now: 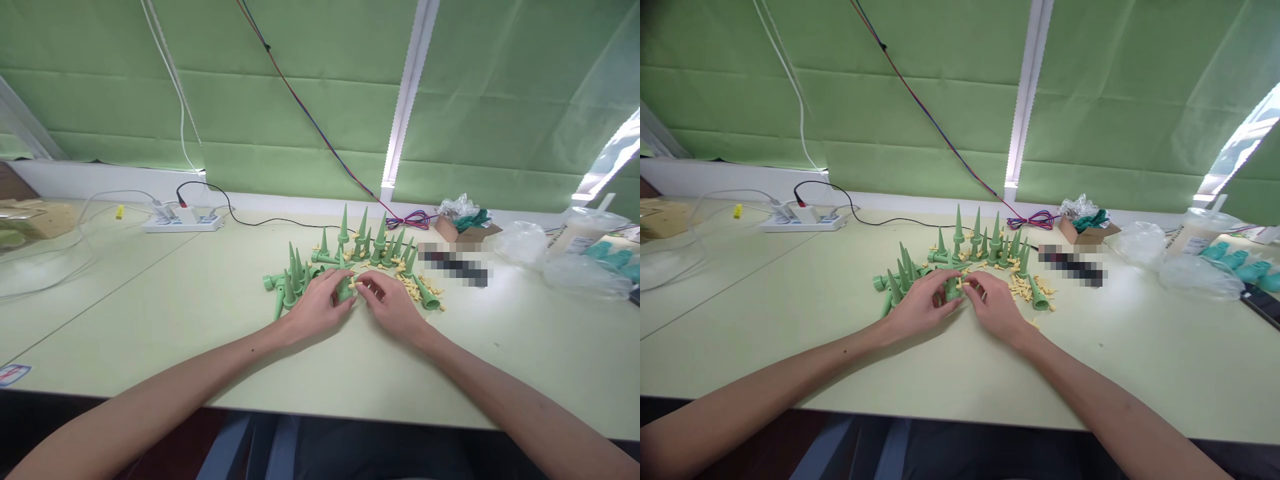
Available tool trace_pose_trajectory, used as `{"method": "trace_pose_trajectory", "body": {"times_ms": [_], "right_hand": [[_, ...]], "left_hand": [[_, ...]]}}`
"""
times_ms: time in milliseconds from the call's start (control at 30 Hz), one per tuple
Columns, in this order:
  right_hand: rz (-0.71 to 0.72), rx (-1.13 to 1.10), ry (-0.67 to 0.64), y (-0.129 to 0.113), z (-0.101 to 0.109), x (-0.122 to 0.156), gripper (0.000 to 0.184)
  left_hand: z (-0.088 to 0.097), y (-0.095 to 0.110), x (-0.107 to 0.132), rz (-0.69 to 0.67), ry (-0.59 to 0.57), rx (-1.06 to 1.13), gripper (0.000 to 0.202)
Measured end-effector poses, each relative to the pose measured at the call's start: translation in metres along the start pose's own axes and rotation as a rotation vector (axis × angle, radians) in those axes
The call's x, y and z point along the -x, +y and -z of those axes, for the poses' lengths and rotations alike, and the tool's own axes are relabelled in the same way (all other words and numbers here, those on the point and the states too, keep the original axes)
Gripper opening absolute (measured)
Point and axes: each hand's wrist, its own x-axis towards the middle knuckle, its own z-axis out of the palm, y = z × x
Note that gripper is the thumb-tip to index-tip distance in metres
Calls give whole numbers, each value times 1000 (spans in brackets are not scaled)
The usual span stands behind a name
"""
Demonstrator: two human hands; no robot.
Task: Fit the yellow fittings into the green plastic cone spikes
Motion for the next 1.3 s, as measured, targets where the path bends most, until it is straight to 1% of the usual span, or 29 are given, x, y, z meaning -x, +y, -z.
{"method": "trace_pose_trajectory", "body": {"times_ms": [600,900,1300], "right_hand": [[-8,16,0,1,-1,-1,21],[-6,13,-10,1,0,-1,13],[-7,23,-26,3,-1,-1,17]], "left_hand": [[-1,-2,1,-17,0,12,39],[-1,-2,0,-3,19,-11,38],[-1,-3,0,-11,-10,-12,41]]}}
